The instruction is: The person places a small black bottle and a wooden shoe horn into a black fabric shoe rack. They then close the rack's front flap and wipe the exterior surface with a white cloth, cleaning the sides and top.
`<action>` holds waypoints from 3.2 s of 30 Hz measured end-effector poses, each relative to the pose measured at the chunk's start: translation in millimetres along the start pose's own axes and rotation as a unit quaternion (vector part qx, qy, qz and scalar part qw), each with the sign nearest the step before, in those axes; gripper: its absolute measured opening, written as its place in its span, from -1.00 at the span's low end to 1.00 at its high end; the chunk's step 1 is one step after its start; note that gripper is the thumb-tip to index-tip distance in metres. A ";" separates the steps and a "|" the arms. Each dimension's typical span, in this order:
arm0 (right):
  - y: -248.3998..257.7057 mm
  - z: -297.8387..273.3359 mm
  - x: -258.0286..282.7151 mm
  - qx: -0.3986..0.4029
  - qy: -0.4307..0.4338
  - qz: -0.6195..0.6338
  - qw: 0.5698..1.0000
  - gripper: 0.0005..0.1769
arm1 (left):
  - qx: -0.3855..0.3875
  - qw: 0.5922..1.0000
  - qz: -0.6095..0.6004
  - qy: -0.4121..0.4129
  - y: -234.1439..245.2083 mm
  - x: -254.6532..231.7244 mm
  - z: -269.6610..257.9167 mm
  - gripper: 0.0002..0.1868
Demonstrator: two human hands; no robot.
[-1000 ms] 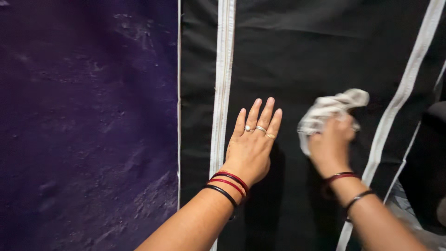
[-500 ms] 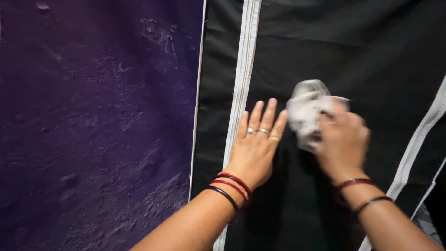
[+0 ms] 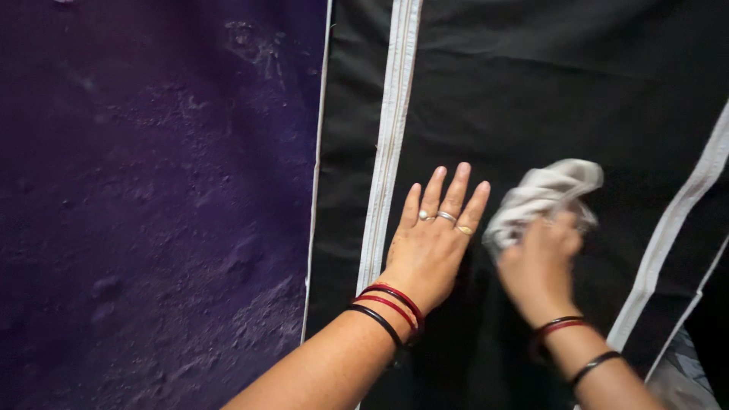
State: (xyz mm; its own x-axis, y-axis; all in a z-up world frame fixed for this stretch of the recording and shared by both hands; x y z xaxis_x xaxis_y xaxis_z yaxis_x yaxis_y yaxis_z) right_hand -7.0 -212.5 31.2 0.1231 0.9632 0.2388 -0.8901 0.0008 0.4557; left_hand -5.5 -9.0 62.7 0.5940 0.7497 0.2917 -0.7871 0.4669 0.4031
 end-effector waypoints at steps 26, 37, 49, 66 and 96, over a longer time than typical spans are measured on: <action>-14.9 -67.9 -106.8 0.045 -0.054 -0.069 0.995 -0.56 | 0.150 0.987 -0.047 -0.031 -14.4 -36.0 -29.3 0.01; -3.7 -90.5 93.8 0.097 0.141 0.324 0.931 -0.41 | 0.054 0.994 -0.068 0.069 -15.8 12.4 -62.8 -0.10; 36.9 -90.6 91.9 0.120 -0.026 0.641 0.758 -0.17 | -0.144 0.836 -0.443 0.289 14.9 19.7 -49.9 -0.72; 126.3 -103.2 112.7 0.057 -0.061 0.760 0.644 -0.29 | -0.006 0.430 -0.827 0.362 58.2 -47.3 -45.0 -0.56; 128.5 -138.4 242.4 0.260 0.020 0.765 0.589 -0.27 | -0.172 0.559 -0.675 0.449 150.7 74.0 -124.9 -0.50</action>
State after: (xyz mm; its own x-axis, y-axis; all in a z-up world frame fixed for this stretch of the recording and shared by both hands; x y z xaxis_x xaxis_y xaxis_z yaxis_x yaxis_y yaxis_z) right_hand -152.2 58.3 28.9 -0.6678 -0.2638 0.6960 0.3099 -0.9487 -0.0622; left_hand -100.9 175.4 36.7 0.4840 -0.5353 -0.6922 0.2016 0.8380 -0.5071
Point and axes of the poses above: each hand's wrist, its own z-axis towards the middle knuckle, its own y-axis out of the back of the hand, x = y × z, the point moved 4 cm from there along z, towards the middle knuckle, and after that the axes turned 9 degrees about z, right-handed, at the moved point
